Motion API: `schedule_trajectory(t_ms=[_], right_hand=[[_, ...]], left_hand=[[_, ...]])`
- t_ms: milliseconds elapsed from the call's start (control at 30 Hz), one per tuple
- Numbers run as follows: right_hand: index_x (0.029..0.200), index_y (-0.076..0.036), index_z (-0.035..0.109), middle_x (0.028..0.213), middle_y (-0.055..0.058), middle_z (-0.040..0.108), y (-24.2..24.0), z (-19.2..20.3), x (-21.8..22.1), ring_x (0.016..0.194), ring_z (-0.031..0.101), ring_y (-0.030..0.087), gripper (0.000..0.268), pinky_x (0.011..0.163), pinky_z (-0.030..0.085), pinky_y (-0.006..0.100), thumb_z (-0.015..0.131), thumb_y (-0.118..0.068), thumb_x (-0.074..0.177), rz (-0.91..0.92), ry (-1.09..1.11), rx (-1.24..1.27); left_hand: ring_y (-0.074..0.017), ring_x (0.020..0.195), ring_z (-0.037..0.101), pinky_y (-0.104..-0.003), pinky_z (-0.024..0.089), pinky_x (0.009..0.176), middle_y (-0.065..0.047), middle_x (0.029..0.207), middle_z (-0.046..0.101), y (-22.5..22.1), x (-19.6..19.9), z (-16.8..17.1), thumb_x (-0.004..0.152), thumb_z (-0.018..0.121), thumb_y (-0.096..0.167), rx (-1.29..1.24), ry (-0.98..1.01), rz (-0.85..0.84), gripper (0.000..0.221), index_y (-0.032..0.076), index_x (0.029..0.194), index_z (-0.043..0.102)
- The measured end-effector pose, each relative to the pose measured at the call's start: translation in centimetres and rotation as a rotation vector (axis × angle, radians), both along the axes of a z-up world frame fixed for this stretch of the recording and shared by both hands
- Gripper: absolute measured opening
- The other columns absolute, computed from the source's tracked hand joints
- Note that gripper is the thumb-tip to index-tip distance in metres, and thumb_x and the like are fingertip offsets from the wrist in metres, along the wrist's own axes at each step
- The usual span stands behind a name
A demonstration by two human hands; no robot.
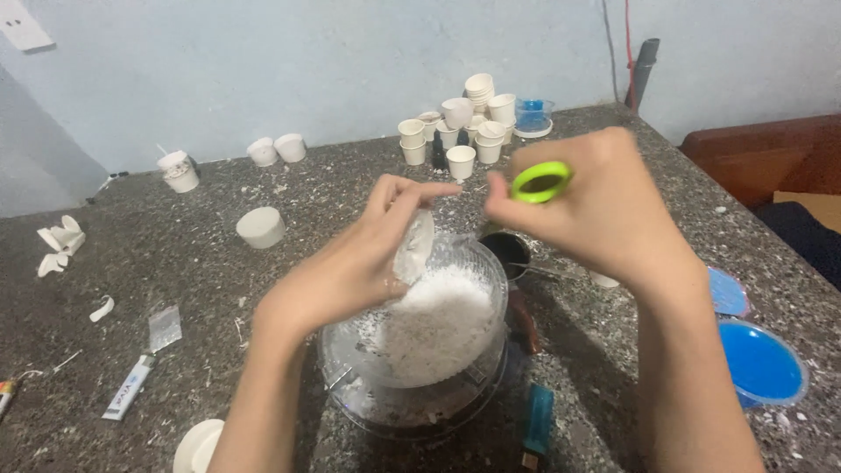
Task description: The person cleans out a circular candle mold by using a small pair of shears to scrape away excess white wax residue from the interior surface.
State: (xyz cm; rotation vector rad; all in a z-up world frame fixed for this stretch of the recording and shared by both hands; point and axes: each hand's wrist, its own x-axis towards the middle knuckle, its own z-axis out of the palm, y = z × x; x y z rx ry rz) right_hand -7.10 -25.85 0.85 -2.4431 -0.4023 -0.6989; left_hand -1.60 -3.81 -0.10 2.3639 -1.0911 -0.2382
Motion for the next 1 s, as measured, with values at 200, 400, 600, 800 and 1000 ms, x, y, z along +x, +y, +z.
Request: schedule_trajectory(t_ms=[200,400,600,800,1000], right_hand=[[0.053,-0.014,0.041,0.047,-0.005,0.035,0.5,0.5,-0.5,0.051,0.025,0.009,0.052,0.052,0.021,0.029,0.072,-0.023,0.094,-0.02,0.113,0.015],[0.114,-0.022,0.077,0.112,-0.006,0.082,1.1,1.2,-0.4,0.093,0.081,0.012,0.031,0.088,0.061,0.034,0.074,-0.03,0.084,0.088,0.198,-0.081],[0.145,-0.042,0.057,0.048,-0.006,0.064,3.4,-0.7,1.4,0.038,0.043,0.009,0.065,0.045,0.039,0.025,0.079,-0.039,0.083,0.132,0.226,-0.412],[0.123,-0.034,0.074,0.072,-0.005,0.082,3.3,-1.3,1.6,0.046,0.069,0.007,0.043,0.05,0.051,0.025,0.083,-0.033,0.081,0.186,0.128,-0.385],[0.123,-0.017,0.073,0.106,0.002,0.081,1.2,-0.9,1.6,0.078,0.083,0.014,0.049,0.079,0.065,0.032,0.083,-0.036,0.078,0.114,0.192,-0.269]], left_hand=[[-0.0158,0.102,0.062,-0.028,0.057,0.074,-0.003,0.139,0.056,0.8,-0.2,1.0,0.067,0.076,-0.009,-0.075,-0.045,0.011,0.11,0.027,0.157,0.023],[-0.0191,0.107,0.069,-0.029,0.062,0.088,-0.004,0.134,0.063,2.2,-0.1,1.7,0.061,0.09,0.002,-0.072,-0.033,0.062,0.13,0.024,0.16,0.009],[-0.0223,0.119,0.064,-0.038,0.056,0.097,-0.007,0.141,0.059,2.7,-0.1,1.7,0.059,0.089,0.026,-0.122,0.016,0.037,0.13,0.024,0.159,0.007],[-0.0204,0.122,0.063,-0.043,0.052,0.103,-0.004,0.143,0.061,2.3,0.1,1.5,0.058,0.089,0.011,-0.107,0.07,-0.006,0.119,0.028,0.156,0.022],[-0.0244,0.127,0.047,-0.041,0.049,0.1,-0.012,0.159,0.028,3.9,-0.7,-0.3,0.078,0.069,-0.003,-0.075,-0.32,0.273,0.095,0.016,0.157,0.02]])
